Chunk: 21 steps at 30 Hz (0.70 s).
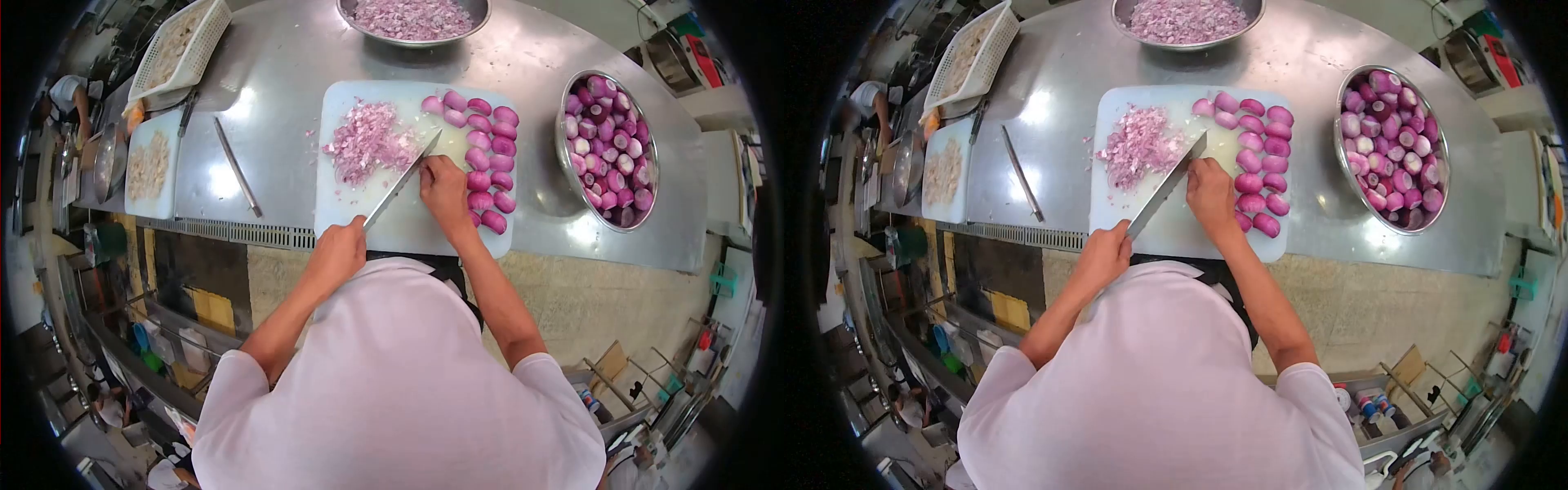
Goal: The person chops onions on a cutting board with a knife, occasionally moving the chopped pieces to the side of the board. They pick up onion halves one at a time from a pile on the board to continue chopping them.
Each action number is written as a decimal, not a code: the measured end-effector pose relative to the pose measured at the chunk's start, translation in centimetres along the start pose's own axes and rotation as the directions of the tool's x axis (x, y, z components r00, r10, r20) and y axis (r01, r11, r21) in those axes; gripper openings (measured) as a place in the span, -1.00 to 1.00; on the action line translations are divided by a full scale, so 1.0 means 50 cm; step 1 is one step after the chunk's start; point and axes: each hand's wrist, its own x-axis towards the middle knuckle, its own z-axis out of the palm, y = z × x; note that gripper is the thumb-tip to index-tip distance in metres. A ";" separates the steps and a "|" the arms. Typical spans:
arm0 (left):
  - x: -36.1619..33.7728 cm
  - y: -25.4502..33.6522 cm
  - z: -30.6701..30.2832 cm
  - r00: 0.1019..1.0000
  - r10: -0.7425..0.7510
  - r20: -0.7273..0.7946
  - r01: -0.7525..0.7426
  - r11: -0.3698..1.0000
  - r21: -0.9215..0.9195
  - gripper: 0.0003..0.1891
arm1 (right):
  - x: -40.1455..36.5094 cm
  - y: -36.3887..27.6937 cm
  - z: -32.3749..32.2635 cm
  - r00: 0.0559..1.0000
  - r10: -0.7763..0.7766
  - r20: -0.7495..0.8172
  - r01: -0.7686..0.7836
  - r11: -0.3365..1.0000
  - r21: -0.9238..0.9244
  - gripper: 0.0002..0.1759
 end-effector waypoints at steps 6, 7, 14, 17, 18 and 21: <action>0.001 0.004 -0.003 1.000 -0.006 0.023 0.007 1.000 -0.020 -0.76 | -0.011 0.006 -0.013 0.998 0.052 0.031 -0.052 0.999 -0.009 -0.94; 0.011 0.015 -0.026 0.998 -0.050 0.047 0.051 0.999 -0.008 -0.76 | -0.005 0.007 -0.026 0.999 0.037 -0.004 -0.037 0.999 -0.004 -0.94; -0.006 0.041 -0.033 0.997 -0.028 0.065 0.039 0.985 -0.170 -0.81 | -0.029 -0.014 -0.155 0.931 0.254 0.262 -0.208 0.959 -0.190 -0.87; 0.000 -0.047 0.024 0.997 -0.004 0.073 0.024 0.964 -0.266 -0.80 | -0.053 -0.027 -0.150 0.958 0.135 0.251 -0.053 0.949 -0.310 -0.84; 0.005 -0.054 0.009 0.997 -0.004 0.073 0.023 0.963 -0.267 -0.80 | -0.058 -0.020 -0.140 0.959 0.136 0.251 -0.053 0.949 -0.310 -0.84; 0.009 -0.056 -0.029 0.986 -0.163 0.037 0.167 0.959 -0.229 -0.78 | -0.063 -0.004 -0.103 0.981 0.094 0.168 -0.057 0.976 -0.209 -0.81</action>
